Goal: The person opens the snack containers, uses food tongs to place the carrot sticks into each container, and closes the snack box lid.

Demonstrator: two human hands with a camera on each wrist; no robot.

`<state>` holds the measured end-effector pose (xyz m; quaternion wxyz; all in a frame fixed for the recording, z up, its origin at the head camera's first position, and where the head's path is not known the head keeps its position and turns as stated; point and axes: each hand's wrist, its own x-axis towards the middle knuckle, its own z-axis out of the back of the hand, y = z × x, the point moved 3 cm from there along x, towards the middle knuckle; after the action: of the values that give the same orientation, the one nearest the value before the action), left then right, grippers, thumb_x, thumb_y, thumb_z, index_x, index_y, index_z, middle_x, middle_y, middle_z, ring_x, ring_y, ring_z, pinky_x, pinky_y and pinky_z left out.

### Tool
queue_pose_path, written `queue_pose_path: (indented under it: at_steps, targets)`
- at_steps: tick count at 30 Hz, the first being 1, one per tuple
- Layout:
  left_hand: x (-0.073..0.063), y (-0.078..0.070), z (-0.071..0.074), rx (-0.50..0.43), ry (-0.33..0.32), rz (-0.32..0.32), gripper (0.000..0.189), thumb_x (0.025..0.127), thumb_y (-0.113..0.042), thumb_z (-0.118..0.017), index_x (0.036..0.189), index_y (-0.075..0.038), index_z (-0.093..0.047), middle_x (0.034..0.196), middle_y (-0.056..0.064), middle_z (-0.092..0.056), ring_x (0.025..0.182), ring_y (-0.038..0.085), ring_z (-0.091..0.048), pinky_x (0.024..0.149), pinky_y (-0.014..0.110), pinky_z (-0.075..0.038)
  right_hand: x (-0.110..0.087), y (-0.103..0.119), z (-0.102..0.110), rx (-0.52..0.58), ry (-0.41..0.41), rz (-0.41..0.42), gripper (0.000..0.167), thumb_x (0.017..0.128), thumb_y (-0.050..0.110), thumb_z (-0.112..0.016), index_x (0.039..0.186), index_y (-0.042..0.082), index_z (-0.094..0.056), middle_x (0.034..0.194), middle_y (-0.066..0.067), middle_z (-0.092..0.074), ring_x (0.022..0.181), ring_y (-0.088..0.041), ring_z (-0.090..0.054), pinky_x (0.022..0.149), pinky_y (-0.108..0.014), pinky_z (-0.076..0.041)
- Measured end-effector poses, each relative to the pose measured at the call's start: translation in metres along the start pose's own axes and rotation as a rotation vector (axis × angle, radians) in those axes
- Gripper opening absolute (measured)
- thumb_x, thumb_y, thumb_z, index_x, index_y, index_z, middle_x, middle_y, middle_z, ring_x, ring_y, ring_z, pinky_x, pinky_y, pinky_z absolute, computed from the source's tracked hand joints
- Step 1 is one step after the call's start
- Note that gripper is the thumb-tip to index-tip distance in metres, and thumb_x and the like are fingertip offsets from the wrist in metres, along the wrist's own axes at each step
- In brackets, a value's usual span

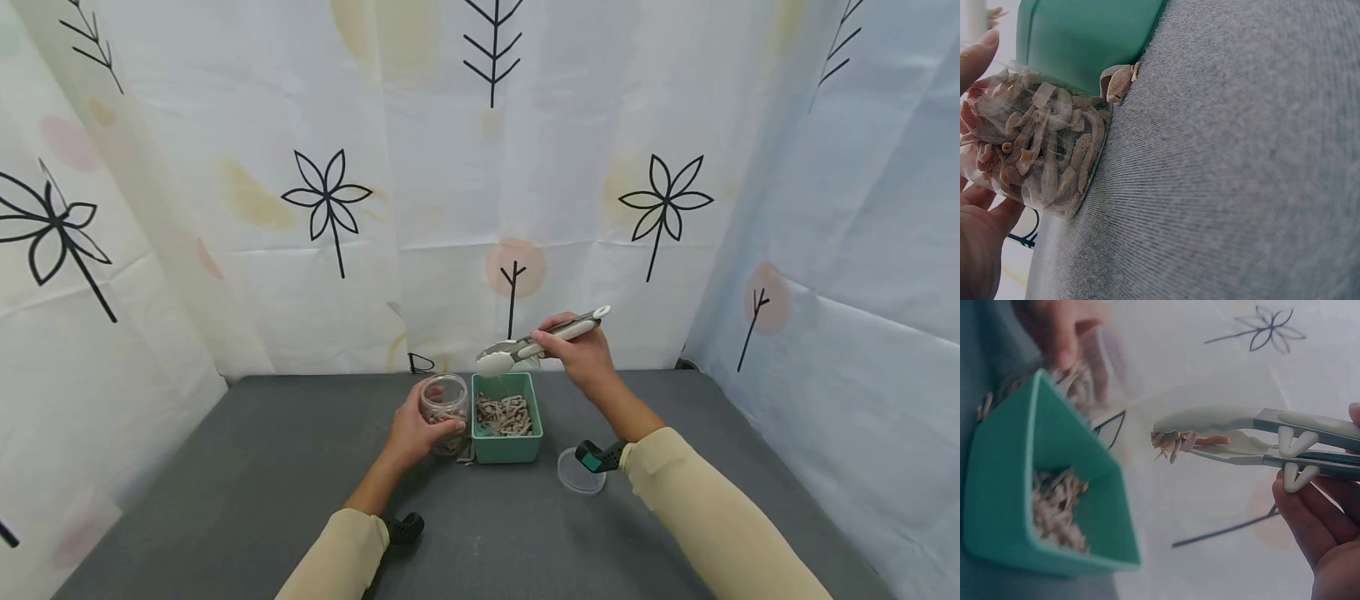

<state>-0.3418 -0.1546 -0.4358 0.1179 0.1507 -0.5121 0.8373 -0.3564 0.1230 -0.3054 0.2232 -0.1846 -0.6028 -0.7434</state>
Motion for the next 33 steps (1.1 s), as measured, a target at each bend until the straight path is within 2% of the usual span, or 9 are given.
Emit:
queue_pose_path:
  at_steps: [9, 18, 25, 33]
  targets:
    - [0.000, 0.003, 0.000, 0.003, 0.003, 0.009, 0.086, 0.071, -0.025, -0.089, 0.142, -0.012, -0.042, 0.131, 0.011, -0.058, 0.118, 0.028, -0.056, 0.095, 0.049, -0.043, 0.009, 0.023, -0.026, 0.135, 0.045, 0.058, 0.017, 0.087, 0.008, -0.074, 0.096, -0.005, -0.067, 0.087, -0.014, -0.069, 0.073, -0.018, -0.069, 0.067, -0.034, -0.056]
    - [0.000, 0.001, 0.000, -0.003, 0.008, 0.020, 0.086, 0.072, -0.029, -0.088, 0.141, -0.011, -0.041, 0.130, 0.012, -0.058, 0.116, 0.028, -0.057, 0.092, 0.049, -0.045, 0.006, 0.022, -0.053, 0.179, 0.128, 0.033, 0.014, 0.087, 0.001, -0.072, 0.097, -0.008, -0.066, 0.084, -0.009, -0.069, 0.071, -0.015, -0.066, 0.066, -0.032, -0.055]
    - [0.000, -0.001, 0.000, -0.016, 0.011, 0.044, 0.086, 0.072, -0.029, -0.088, 0.142, -0.011, -0.041, 0.128, 0.015, -0.058, 0.112, 0.029, -0.058, 0.090, 0.049, -0.047, 0.005, 0.019, -0.055, 0.199, 0.155, 0.066, 0.014, 0.087, -0.005, -0.069, 0.098, -0.013, -0.065, 0.084, -0.009, -0.069, 0.068, -0.016, -0.063, 0.066, -0.034, -0.053]
    - [0.000, 0.001, 0.000, -0.022, 0.006, 0.045, 0.082, 0.072, -0.028, -0.088, 0.139, -0.011, -0.043, 0.129, 0.014, -0.058, 0.110, 0.026, -0.058, 0.089, 0.048, -0.046, 0.004, 0.017, -0.050, 0.221, 0.131, 0.059, 0.016, 0.087, -0.001, -0.071, 0.099, -0.010, -0.065, 0.087, -0.008, -0.071, 0.073, -0.014, -0.066, 0.067, -0.030, -0.054]
